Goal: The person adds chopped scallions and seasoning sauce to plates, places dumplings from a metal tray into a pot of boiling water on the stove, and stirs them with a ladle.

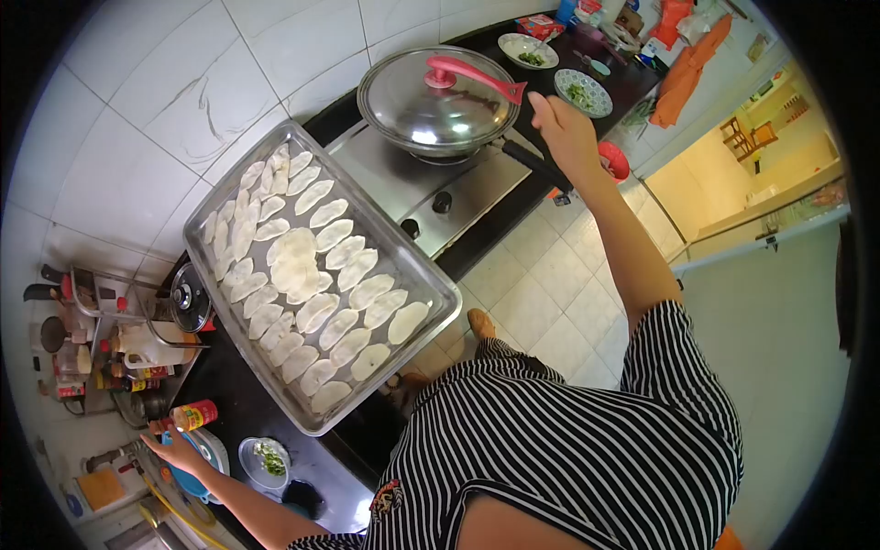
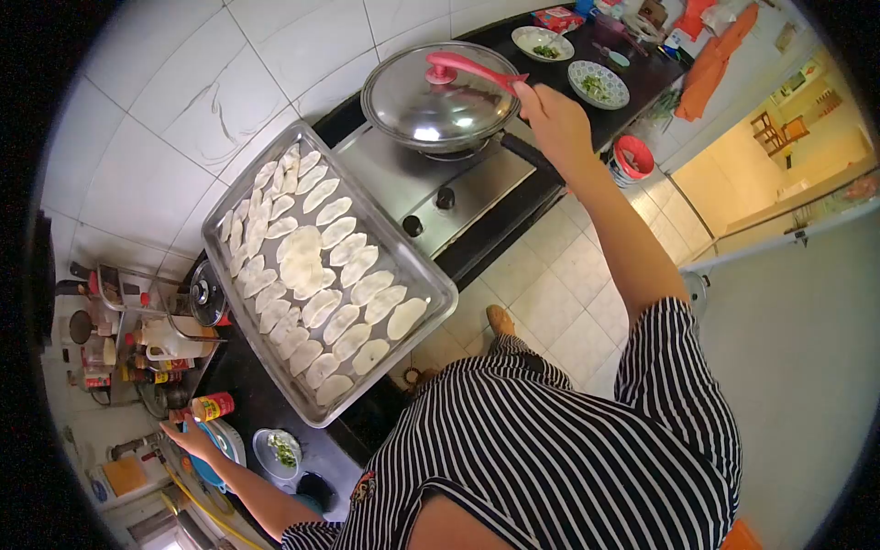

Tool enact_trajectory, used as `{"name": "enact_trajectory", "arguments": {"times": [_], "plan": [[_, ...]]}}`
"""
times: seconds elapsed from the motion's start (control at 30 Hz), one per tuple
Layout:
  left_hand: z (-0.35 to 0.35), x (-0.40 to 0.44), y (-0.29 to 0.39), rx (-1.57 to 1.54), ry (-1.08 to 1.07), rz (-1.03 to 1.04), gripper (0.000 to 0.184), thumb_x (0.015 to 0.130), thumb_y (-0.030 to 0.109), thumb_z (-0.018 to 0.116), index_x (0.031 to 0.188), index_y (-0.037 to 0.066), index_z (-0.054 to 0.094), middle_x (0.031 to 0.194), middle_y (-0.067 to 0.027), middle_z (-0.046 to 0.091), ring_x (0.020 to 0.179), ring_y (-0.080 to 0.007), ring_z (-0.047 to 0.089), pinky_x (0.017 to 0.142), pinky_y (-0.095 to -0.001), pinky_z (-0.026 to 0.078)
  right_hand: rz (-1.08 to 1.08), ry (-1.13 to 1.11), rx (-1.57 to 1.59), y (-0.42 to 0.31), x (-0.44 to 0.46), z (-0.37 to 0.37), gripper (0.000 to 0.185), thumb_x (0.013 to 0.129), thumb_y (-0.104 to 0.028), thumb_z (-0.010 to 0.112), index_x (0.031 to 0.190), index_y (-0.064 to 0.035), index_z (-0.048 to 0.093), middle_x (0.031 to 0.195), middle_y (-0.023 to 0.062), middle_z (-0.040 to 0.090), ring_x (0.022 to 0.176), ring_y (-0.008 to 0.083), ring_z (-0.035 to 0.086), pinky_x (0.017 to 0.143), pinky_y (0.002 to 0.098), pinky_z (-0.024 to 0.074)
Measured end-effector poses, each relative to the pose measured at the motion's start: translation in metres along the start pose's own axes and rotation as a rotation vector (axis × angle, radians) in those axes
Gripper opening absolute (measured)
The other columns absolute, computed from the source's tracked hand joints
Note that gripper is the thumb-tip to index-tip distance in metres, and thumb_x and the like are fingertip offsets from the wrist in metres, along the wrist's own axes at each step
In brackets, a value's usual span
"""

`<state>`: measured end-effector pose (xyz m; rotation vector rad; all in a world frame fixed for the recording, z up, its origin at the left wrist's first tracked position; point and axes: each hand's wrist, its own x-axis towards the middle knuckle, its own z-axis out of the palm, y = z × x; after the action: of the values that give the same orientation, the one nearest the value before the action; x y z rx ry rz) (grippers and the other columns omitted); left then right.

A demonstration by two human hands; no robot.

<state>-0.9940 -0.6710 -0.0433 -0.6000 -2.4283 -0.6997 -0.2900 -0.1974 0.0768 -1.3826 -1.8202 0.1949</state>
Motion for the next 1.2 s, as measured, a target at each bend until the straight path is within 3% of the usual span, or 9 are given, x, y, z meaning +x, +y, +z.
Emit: {"name": "enact_trajectory", "arguments": {"times": [0.1,0.2,0.43,0.73,0.77,0.87,0.97,1.07,1.2], "plan": [[-0.031,-0.034,0.036,-0.024,0.053,-0.062,0.071,0.090,0.022,0.068,0.150,0.011,0.032,0.149,-0.0197,0.040,0.129,-0.0360,0.049,0.101,-0.0412,0.048,-0.395,0.061,-0.227,0.050,0.067,0.040,0.035,0.091,-0.041,0.061,0.088,-0.0060,0.066,0.080,0.0111,0.065,0.081,0.0321,0.060,0.070,0.0435,0.0479],[-0.066,-0.095,0.085,-0.160,0.062,-0.132,0.068,0.091,0.015,0.064,0.151,0.012,0.032,0.149,-0.0161,0.041,0.131,-0.0356,0.048,0.101,-0.0429,0.047,-0.529,-0.012,-0.349,0.070,0.104,0.069,0.036,0.087,-0.041,0.066,0.095,-0.0067,0.066,0.089,0.0111,0.068,0.085,0.0332,0.060,0.075,0.0437,0.0484],[-0.131,-0.250,0.165,-0.321,-0.002,-0.312,0.065,0.091,0.009,0.058,0.151,0.013,0.033,0.149,-0.0156,0.042,0.128,-0.0348,0.049,0.102,-0.0441,0.043,-0.368,-0.487,-0.142,0.100,0.146,0.107,0.028,0.084,-0.026,0.068,0.100,-0.0036,0.064,0.092,0.0180,0.067,0.089,0.0387,0.062,0.077,0.0455,0.0485],[-0.165,-0.312,0.188,-0.417,-0.069,-0.438,0.065,0.091,0.003,0.056,0.150,0.007,0.032,0.149,-0.0177,0.040,0.130,-0.0329,0.047,0.106,-0.0426,0.041,-0.277,-0.263,0.065,0.123,0.216,0.068,0.040,0.087,-0.034,0.066,0.119,-0.0092,0.063,0.094,0.0184,0.069,0.087,0.0339,0.066,0.079,0.0411,0.0502],[-0.166,-0.315,0.187,-0.425,-0.067,-0.440,0.065,0.091,0.003,0.056,0.150,0.007,0.032,0.149,-0.0177,0.040,0.130,-0.0329,0.047,0.106,-0.0426,0.041,-0.318,-0.250,0.104,0.118,0.223,0.052,0.041,0.088,-0.034,0.065,0.123,-0.0119,0.063,0.092,0.0176,0.069,0.086,0.0338,0.066,0.078,0.0390,0.0502],[-0.170,-0.326,0.189,-0.559,-0.078,-0.440,0.064,0.091,0.003,0.055,0.150,0.006,0.032,0.148,-0.0190,0.041,0.132,-0.0331,0.045,0.108,-0.0419,0.039,-0.189,-0.284,-0.007,0.039,0.187,-0.018,0.042,0.093,-0.021,0.065,0.130,-0.0016,0.057,0.105,0.0060,0.068,0.093,0.0123,0.060,0.085,0.0267,0.0464],[-0.159,-0.351,0.154,-0.747,-0.090,-0.339,0.063,0.088,-0.007,0.050,0.148,0.004,0.035,0.145,-0.0182,0.044,0.128,-0.0276,0.047,0.101,-0.0338,0.041,-0.319,-0.295,0.069,0.004,0.157,-0.040,0.047,0.094,-0.025,0.065,0.133,-0.0018,0.055,0.112,0.0080,0.067,0.100,0.0138,0.060,0.090,0.0272,0.0452],[-0.187,-0.365,0.191,-0.663,-0.254,-0.414,0.048,0.089,-0.003,0.054,0.135,0.005,0.048,0.133,-0.0162,0.054,0.120,-0.0258,0.054,0.097,-0.0329,0.044,-0.506,-0.467,0.311,-0.056,0.110,-0.002,0.049,0.093,-0.031,0.065,0.133,-0.0033,0.056,0.113,0.0062,0.067,0.099,0.0142,0.061,0.090,0.0287,0.0464],[-0.230,-0.406,0.203,-0.583,-0.417,-0.490,0.029,0.090,0.003,0.059,0.118,0.007,0.066,0.117,-0.0136,0.066,0.109,-0.0235,0.064,0.093,-0.0318,0.049,-0.582,-0.686,0.545,-0.165,-0.014,0.039,0.045,0.094,-0.018,0.065,0.135,-0.0020,0.055,0.112,0.0051,0.066,0.098,0.0112,0.060,0.089,0.0254,0.0467]]}}
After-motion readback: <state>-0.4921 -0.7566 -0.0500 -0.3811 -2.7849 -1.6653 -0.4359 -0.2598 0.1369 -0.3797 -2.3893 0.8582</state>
